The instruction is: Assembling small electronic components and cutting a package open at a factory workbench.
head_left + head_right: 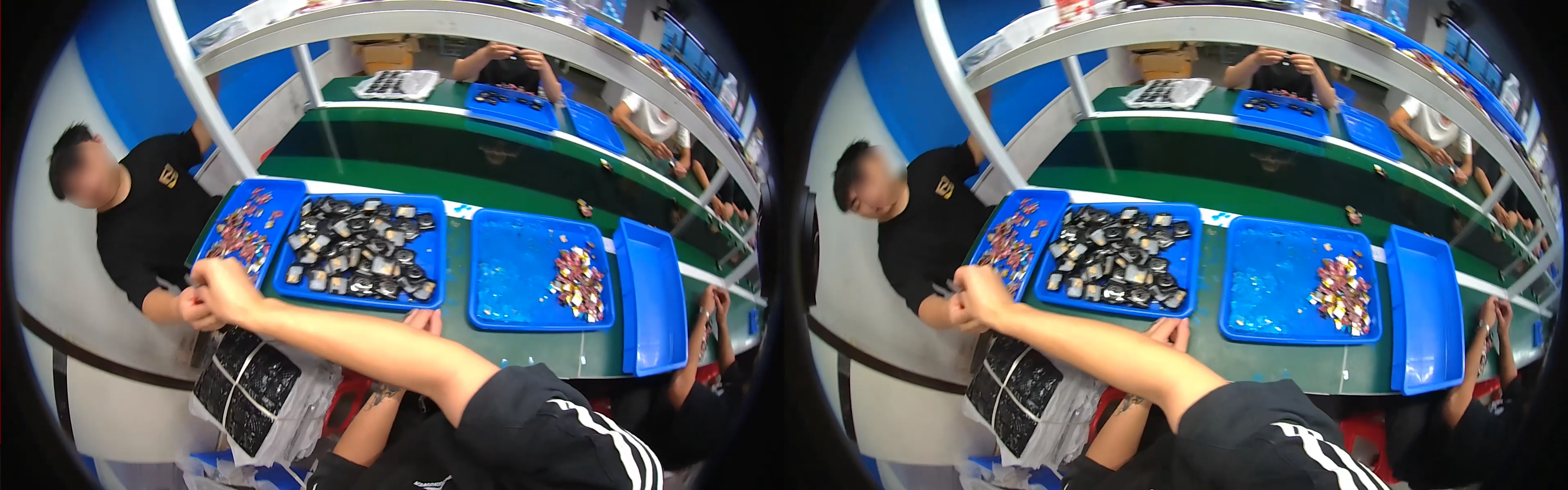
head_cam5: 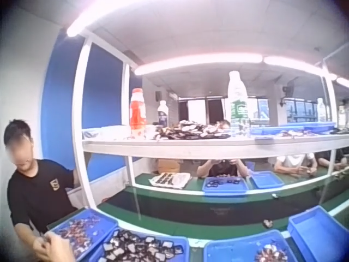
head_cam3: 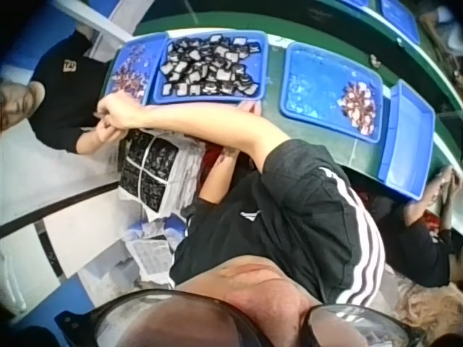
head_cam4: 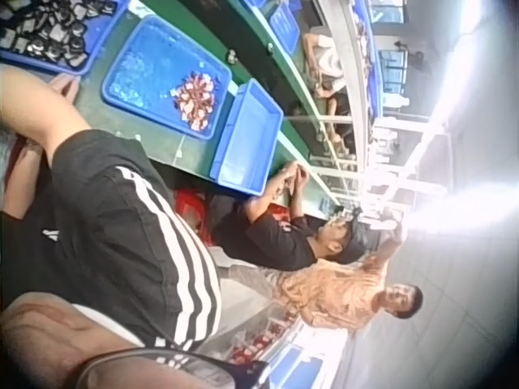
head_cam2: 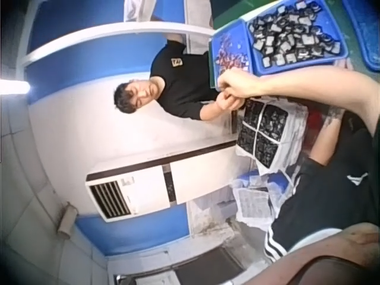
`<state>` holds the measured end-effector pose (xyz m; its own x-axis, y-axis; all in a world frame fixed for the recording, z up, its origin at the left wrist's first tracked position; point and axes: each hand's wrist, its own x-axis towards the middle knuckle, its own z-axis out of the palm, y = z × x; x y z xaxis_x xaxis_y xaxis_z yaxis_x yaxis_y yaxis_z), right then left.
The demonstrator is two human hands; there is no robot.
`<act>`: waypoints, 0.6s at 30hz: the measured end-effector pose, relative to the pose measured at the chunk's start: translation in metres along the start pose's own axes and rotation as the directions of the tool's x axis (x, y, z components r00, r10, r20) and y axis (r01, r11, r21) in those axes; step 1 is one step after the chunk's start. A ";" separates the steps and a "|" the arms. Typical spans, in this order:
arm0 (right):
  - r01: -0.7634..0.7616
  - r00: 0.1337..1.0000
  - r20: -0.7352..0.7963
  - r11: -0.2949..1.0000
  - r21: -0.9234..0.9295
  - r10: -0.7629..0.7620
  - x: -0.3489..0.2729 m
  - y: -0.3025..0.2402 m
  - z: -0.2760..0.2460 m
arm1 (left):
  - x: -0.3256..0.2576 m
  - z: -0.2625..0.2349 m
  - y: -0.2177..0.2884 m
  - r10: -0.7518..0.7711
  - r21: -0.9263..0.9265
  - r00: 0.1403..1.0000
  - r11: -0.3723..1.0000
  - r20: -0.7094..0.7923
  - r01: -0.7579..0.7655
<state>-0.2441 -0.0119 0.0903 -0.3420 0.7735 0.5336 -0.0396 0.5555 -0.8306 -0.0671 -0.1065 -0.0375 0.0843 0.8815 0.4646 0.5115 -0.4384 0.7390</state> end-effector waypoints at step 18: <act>-0.137 0.988 -0.153 0.647 -0.750 0.033 -0.133 -0.037 -0.375 | -0.004 -0.032 -0.012 -0.066 -0.044 0.997 0.997 -0.044 0.064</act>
<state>0.1550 -0.0208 0.1098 -0.1957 0.8287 0.5243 0.7258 0.4820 -0.4909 -0.1013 -0.1106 -0.0330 0.0128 0.8998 0.4362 0.4779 -0.3887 0.7877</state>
